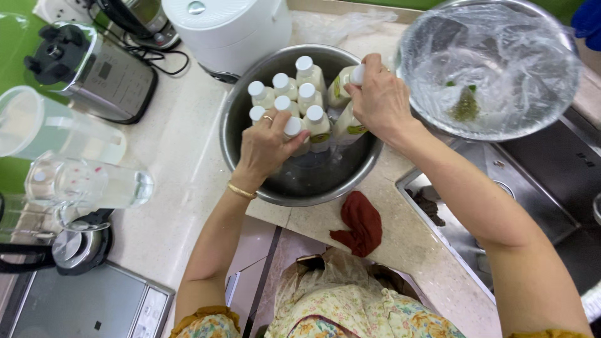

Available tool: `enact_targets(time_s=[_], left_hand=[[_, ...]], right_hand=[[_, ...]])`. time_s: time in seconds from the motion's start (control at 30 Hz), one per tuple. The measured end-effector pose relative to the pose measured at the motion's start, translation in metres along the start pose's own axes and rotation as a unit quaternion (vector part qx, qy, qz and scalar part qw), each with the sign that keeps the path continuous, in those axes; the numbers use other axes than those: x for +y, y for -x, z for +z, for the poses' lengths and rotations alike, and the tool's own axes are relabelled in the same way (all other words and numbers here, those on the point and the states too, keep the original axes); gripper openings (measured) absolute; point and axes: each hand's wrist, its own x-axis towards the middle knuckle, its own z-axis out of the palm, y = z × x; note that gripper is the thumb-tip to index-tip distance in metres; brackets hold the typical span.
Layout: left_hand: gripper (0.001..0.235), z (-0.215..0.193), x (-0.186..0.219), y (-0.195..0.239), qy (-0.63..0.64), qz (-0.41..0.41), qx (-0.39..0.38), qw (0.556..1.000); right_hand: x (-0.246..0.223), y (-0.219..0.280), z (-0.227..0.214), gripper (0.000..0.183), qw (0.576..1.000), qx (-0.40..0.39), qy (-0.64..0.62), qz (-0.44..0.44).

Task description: The person transfers bottles from a large bowl into a sink, rinses the bowl, and then individually rinses each bottle under running water before placing it into the bowl.

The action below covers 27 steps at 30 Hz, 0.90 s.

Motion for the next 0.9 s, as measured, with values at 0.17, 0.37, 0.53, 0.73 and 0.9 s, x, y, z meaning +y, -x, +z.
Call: enact_targets(time_s=[0.17, 0.37, 0.53, 0.73, 0.9], left_hand=[[0.043, -0.049, 0.083, -0.042, 0.008, 0.082, 0.028, 0.996], [0.046, -0.002, 0.200, -0.068, 0.232, 0.178, 0.016, 0.956], [0.042, 0.127, 0.299, -0.060, 0.369, 0.224, -0.061, 0.900], [0.041, 0.274, 0.367, 0.006, 0.357, 0.214, -0.180, 0.891], [0.041, 0.347, 0.371, 0.057, 0.310, 0.218, -0.263, 0.888]], right_hand=[[0.012, 0.057, -0.141, 0.043, 0.996, 0.086, -0.007, -0.028], [0.082, 0.177, -0.249, 0.046, 0.986, 0.078, 0.145, 0.033], [0.210, 0.272, -0.229, 0.049, 0.953, 0.053, 0.252, 0.158], [0.353, 0.375, -0.144, 0.047, 0.921, -0.047, 0.209, 0.326], [0.410, 0.420, -0.085, 0.046, 0.880, -0.155, 0.194, 0.405]])
